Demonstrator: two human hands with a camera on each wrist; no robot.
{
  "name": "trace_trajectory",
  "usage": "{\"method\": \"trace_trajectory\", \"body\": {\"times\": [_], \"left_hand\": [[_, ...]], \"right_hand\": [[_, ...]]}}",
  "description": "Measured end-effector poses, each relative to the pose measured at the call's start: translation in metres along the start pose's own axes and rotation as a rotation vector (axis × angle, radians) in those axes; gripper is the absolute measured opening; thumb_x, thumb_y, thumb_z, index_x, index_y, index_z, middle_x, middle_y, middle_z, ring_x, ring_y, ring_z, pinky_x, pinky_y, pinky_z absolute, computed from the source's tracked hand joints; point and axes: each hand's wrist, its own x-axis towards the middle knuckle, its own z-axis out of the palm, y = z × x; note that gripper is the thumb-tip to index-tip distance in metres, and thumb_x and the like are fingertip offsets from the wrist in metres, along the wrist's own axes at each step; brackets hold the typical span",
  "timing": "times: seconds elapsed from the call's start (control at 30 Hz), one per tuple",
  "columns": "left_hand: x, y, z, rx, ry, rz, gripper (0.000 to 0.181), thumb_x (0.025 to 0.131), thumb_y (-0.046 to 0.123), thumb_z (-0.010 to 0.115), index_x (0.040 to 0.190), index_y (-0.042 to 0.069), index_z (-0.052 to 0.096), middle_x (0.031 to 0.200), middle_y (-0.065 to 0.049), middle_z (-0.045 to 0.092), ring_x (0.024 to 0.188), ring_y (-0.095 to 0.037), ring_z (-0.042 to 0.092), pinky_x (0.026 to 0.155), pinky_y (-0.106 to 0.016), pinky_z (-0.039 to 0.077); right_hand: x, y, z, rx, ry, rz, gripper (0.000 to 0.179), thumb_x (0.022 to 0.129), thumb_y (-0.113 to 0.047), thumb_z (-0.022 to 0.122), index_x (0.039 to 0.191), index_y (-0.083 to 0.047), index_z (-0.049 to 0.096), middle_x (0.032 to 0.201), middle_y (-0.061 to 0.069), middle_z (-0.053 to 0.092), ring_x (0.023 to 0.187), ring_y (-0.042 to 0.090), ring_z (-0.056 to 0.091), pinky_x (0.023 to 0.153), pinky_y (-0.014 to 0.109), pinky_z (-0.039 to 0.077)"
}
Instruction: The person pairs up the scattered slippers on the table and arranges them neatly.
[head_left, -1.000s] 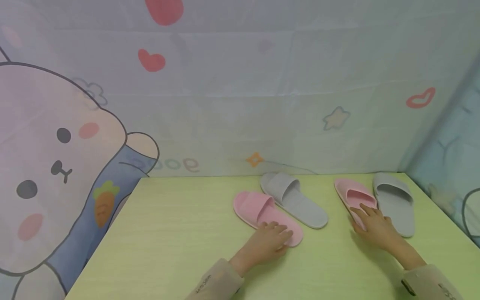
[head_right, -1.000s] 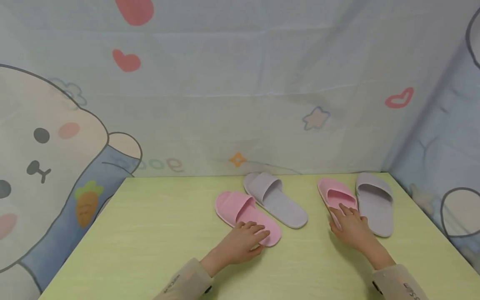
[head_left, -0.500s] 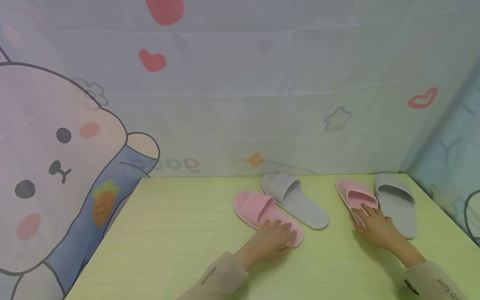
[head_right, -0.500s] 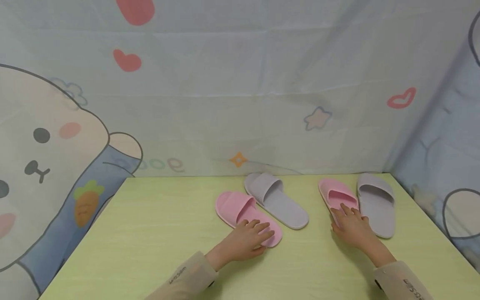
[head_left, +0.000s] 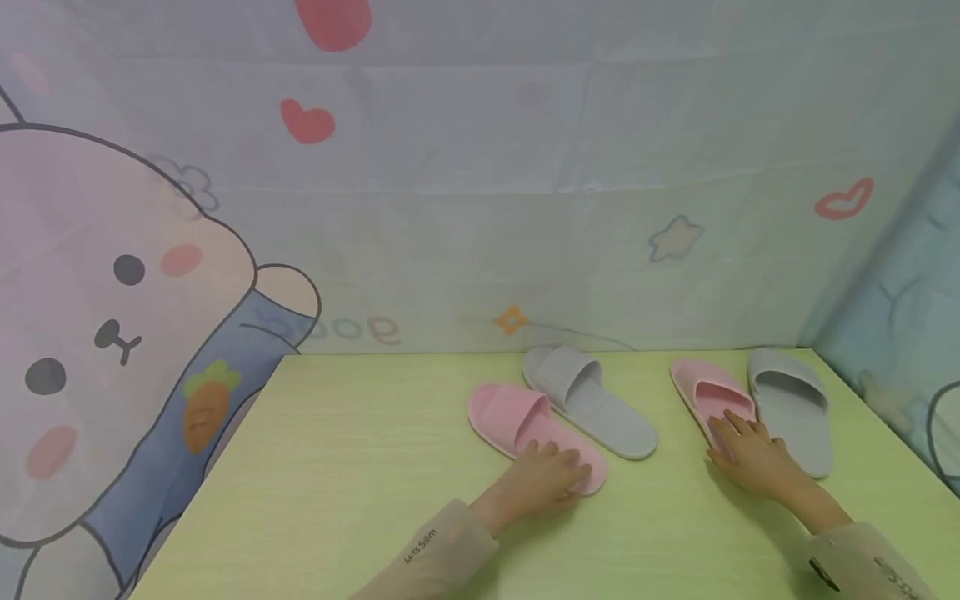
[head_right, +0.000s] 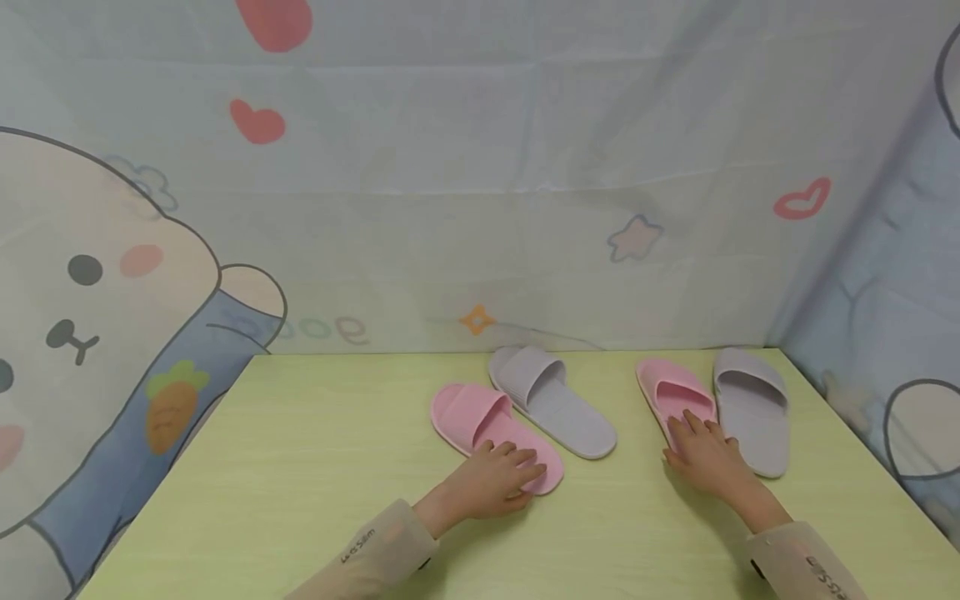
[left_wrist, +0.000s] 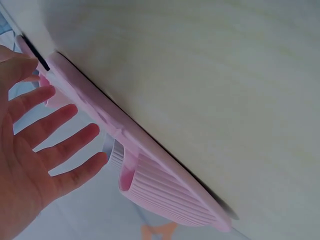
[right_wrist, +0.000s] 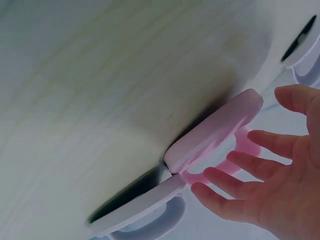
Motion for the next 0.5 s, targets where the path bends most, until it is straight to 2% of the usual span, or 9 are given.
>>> {"method": "trace_trajectory", "body": {"times": [0.13,0.5], "left_hand": [[-0.0009,-0.0009,0.0008,-0.014,-0.027,-0.019,0.023,0.084,0.038,0.055,0.105,0.029,0.056,0.09,0.01,0.056,0.072,-0.007,0.046,0.063,-0.019,0.031],[-0.0045,-0.002,0.0022,-0.004,-0.048,-0.017,0.02,0.085,0.037,0.053,0.103,0.029,0.057,0.093,0.01,0.056,0.074,-0.008,0.045,0.065,-0.02,0.033]], "right_hand": [[-0.0009,0.0019,0.003,0.008,-0.006,0.004,0.047,0.081,-0.023,0.06,0.117,0.005,0.049,0.121,0.034,0.044,0.098,0.057,0.043,0.061,0.066,0.04],[-0.0031,-0.0007,0.0055,0.007,-0.026,0.012,0.048,0.082,-0.023,0.059,0.118,0.007,0.049,0.119,0.032,0.047,0.097,0.055,0.045,0.063,0.065,0.039]]}}
